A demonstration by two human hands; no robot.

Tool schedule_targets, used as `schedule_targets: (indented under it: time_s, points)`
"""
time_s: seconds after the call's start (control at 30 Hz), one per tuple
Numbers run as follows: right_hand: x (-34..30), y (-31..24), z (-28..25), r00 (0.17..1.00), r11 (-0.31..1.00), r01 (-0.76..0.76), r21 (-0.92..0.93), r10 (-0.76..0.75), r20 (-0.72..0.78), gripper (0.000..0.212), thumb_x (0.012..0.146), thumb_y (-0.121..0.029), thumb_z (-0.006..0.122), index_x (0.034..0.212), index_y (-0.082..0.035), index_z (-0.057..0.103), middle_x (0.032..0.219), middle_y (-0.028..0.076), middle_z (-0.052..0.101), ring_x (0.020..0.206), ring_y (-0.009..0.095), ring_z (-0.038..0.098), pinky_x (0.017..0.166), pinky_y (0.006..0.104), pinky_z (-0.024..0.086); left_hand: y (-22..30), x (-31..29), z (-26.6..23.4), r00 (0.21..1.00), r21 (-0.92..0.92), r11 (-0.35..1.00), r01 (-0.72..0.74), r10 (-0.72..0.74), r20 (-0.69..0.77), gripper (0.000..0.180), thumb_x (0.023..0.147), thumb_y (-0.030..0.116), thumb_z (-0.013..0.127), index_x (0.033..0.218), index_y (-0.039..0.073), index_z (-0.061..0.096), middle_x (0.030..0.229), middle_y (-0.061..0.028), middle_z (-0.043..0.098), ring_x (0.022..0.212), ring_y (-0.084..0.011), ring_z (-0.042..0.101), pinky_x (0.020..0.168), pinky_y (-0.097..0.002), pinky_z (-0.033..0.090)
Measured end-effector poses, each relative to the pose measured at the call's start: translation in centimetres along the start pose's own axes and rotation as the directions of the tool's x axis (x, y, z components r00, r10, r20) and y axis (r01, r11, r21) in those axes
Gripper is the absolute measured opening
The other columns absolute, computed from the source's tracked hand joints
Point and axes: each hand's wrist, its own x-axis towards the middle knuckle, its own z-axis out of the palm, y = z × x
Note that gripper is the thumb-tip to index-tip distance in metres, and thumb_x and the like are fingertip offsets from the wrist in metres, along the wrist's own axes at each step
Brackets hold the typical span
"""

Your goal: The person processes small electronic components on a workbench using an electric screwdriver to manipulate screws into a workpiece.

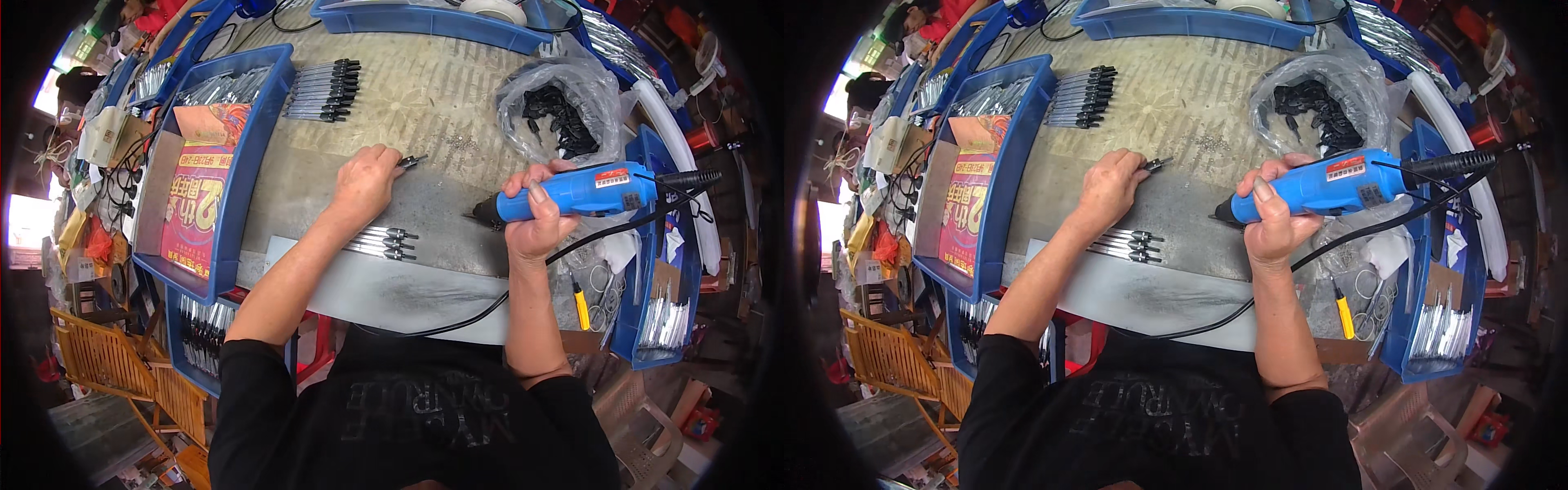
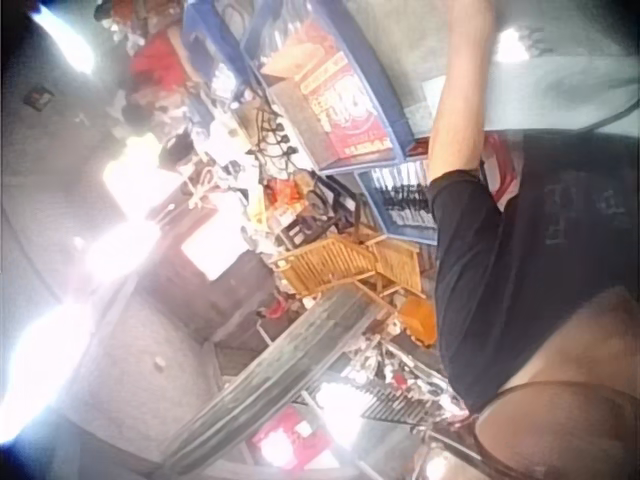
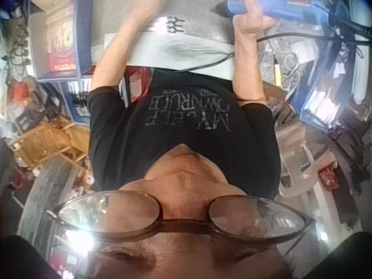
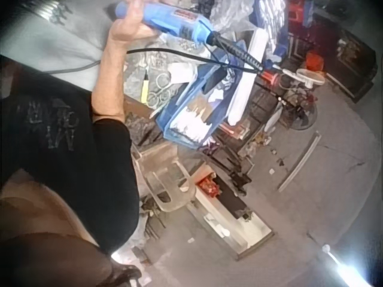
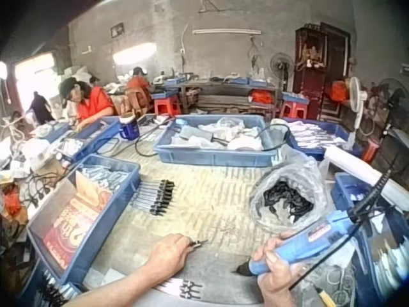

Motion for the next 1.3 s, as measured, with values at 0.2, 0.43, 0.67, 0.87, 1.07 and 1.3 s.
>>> schedule_targets:
  time_s: [0.2,0.43,0.67,0.87,1.07,1.3]
  points:
    - [0.1,-0.1,0.1,1.0,1.0,-0.002,-0.003,0.002,-0.004,0.041,0.064,-0.003,0.057,0.101,0.002,0.041,0.07,0.009,0.048,0.054,0.018,0.052,0.053,0.0297,0.045,0.8,1.0,1.1,0.998,0.042,0.998,0.046,-0.048,0.042,0.011,0.074,0.014,0.059,0.08,0.005,0.055,0.077,-0.0089,0.055,0.077,-0.0284,0.054,0.065,-0.0392,0.044]
    - [0.0,-0.2,0.1,1.0,1.0,-0.02,-0.005,0.02,0.002,0.042,0.064,-0.003,0.058,0.102,0.003,0.041,0.07,0.009,0.049,0.054,0.018,0.053,0.055,0.0294,0.045,1.1,1.1,1.6,0.996,0.05,0.996,0.079,-0.081,0.036,0.011,0.073,0.014,0.06,0.08,0.007,0.057,0.077,-0.0073,0.056,0.079,-0.0273,0.055,0.066,-0.039,0.044]
    - [0.0,0.0,0.0,1.0,1.0,-0.008,-0.024,0.008,0.008,0.042,0.064,-0.003,0.058,0.102,0.003,0.04,0.07,0.009,0.049,0.055,0.018,0.053,0.055,0.0296,0.045,1.2,1.5,1.6,0.988,0.016,0.99,0.139,-0.14,0.064,0.009,0.071,0.013,0.062,0.075,0.007,0.057,0.075,-0.0069,0.057,0.078,-0.0271,0.055,0.066,-0.0387,0.044]
    - [0.0,0.1,0.3,0.999,1.0,0.004,-0.013,-0.003,0.033,0.042,0.065,-0.003,0.058,0.103,0.003,0.04,0.071,0.009,0.049,0.055,0.018,0.053,0.055,0.0301,0.045,1.5,1.7,1.4,0.982,-0.023,0.985,0.173,-0.171,0.079,0.009,0.069,0.014,0.063,0.072,0.007,0.057,0.076,-0.007,0.057,0.079,-0.0272,0.055,0.066,-0.0387,0.043]
    - [0.5,0.4,2.5,0.996,0.994,0.028,-0.108,-0.018,0.088,0.045,0.065,-0.007,0.056,0.105,0.005,0.037,0.074,0.01,0.047,0.058,0.021,0.052,0.056,0.0331,0.044,1.5,1.6,1.4,0.97,-0.056,0.971,0.233,-0.228,0.084,0.011,0.068,0.014,0.065,0.07,0.006,0.057,0.075,-0.0077,0.058,0.078,-0.0279,0.056,0.065,-0.039,0.043]
    - [2.6,3.0,5.7,0.979,0.992,0.116,-0.055,-0.105,0.172,0.039,0.065,-0.003,0.062,0.099,0.005,0.044,0.07,0.008,0.052,0.055,0.016,0.053,0.052,0.028,0.046,1.2,1.5,1.6,0.962,-0.134,0.953,0.273,-0.268,0.056,0.012,0.066,0.014,0.066,0.07,0.006,0.058,0.074,-0.0081,0.058,0.076,-0.0281,0.056,0.063,-0.0388,0.043]
